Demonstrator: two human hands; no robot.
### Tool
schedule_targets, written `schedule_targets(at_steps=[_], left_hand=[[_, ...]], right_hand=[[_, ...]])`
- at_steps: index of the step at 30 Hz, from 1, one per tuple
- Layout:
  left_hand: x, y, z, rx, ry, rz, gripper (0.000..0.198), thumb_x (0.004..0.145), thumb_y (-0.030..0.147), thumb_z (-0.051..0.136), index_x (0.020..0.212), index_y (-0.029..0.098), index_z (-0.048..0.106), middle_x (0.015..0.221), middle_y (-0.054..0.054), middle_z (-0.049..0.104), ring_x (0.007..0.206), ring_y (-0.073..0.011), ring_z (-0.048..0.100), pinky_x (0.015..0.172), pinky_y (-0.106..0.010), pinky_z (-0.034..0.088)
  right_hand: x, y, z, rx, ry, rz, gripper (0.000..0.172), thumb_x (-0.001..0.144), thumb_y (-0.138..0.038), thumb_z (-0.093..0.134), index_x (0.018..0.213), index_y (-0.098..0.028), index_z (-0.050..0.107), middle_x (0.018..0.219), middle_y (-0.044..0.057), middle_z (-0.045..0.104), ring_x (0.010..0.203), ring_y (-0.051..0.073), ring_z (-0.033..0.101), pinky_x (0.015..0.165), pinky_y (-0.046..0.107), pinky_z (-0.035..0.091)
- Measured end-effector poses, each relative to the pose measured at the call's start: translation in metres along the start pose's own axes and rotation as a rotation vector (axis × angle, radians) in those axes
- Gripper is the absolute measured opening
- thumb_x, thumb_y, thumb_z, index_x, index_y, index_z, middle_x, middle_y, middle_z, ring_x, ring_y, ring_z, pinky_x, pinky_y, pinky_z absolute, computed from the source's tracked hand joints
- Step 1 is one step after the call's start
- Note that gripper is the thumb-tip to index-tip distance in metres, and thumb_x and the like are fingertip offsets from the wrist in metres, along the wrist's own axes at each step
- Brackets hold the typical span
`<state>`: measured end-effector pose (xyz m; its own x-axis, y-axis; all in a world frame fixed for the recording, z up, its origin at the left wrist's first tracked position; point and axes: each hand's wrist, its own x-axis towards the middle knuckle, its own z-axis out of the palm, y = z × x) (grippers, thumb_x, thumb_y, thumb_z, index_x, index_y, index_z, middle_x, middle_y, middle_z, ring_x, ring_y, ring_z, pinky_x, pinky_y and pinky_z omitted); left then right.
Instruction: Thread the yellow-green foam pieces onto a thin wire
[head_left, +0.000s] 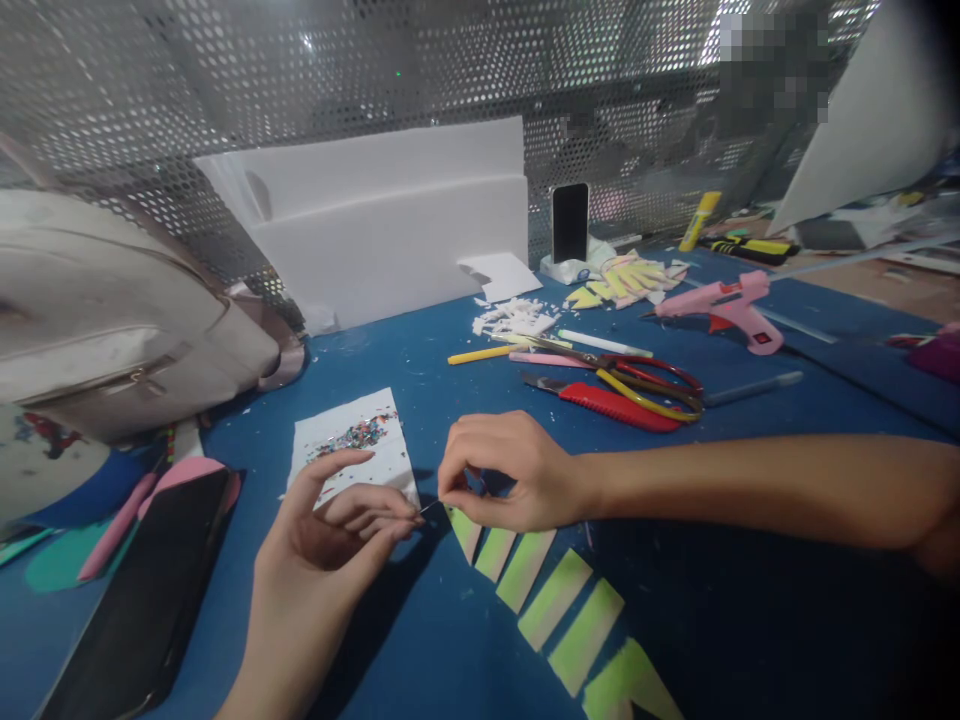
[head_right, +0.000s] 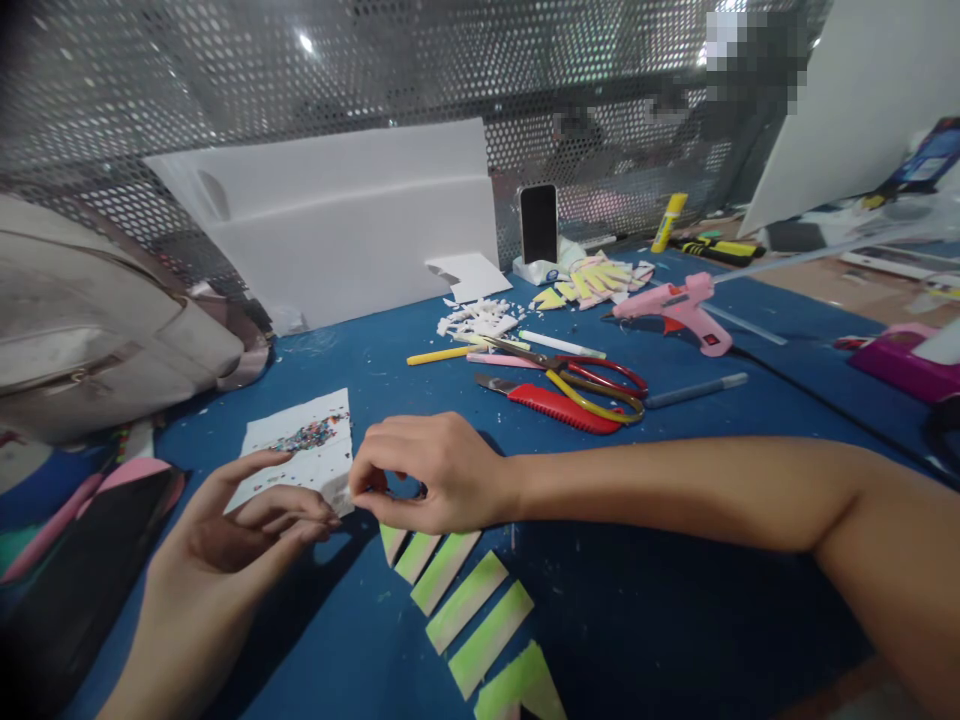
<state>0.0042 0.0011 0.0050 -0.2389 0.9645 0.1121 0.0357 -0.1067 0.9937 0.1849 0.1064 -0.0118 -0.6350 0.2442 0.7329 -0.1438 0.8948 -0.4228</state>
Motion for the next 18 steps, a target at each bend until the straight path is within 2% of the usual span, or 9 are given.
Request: schedule_targets(at_steps=[8, 14, 18], left_hand=[[-0.0055, 0.0038, 0.0039, 0.080, -0.002, -0.061, 0.043, 0.073, 0.020, 0.077, 0.109, 0.024, 0.053, 0.062, 0.003, 0.071, 0.061, -0.0134, 0.067, 0.067, -0.022, 0.055], [-0.0040, 0.0005, 0.0049, 0.083, -0.023, -0.052, 0.042, 0.073, 0.020, 0.077, 0.107, 0.024, 0.053, 0.054, 0.006, 0.065, 0.054, -0.0120, 0.062, 0.058, -0.020, 0.049], [-0.0048, -0.0029, 0.0072, 0.085, -0.059, -0.019, 0.040, 0.074, 0.018, 0.074, 0.108, 0.024, 0.054, 0.054, 0.007, 0.062, 0.053, -0.0105, 0.059, 0.055, -0.018, 0.045]], right_hand=[[-0.0014, 0.0023, 0.0045, -0.148, -0.128, -0.054, 0.011, 0.094, -0.022, 0.052, 0.086, -0.018, 0.058, 0.080, -0.001, 0.063, 0.074, 0.011, 0.052, 0.067, 0.023, 0.039], [-0.0013, 0.0042, 0.0045, -0.159, -0.204, -0.081, 0.018, 0.098, -0.034, 0.052, 0.095, -0.018, 0.059, 0.085, 0.001, 0.066, 0.081, 0.012, 0.056, 0.069, 0.023, 0.038], [-0.0021, 0.0054, 0.0045, -0.148, -0.204, -0.106, 0.017, 0.099, -0.033, 0.050, 0.096, -0.019, 0.060, 0.087, 0.002, 0.066, 0.082, 0.012, 0.057, 0.069, 0.024, 0.038]])
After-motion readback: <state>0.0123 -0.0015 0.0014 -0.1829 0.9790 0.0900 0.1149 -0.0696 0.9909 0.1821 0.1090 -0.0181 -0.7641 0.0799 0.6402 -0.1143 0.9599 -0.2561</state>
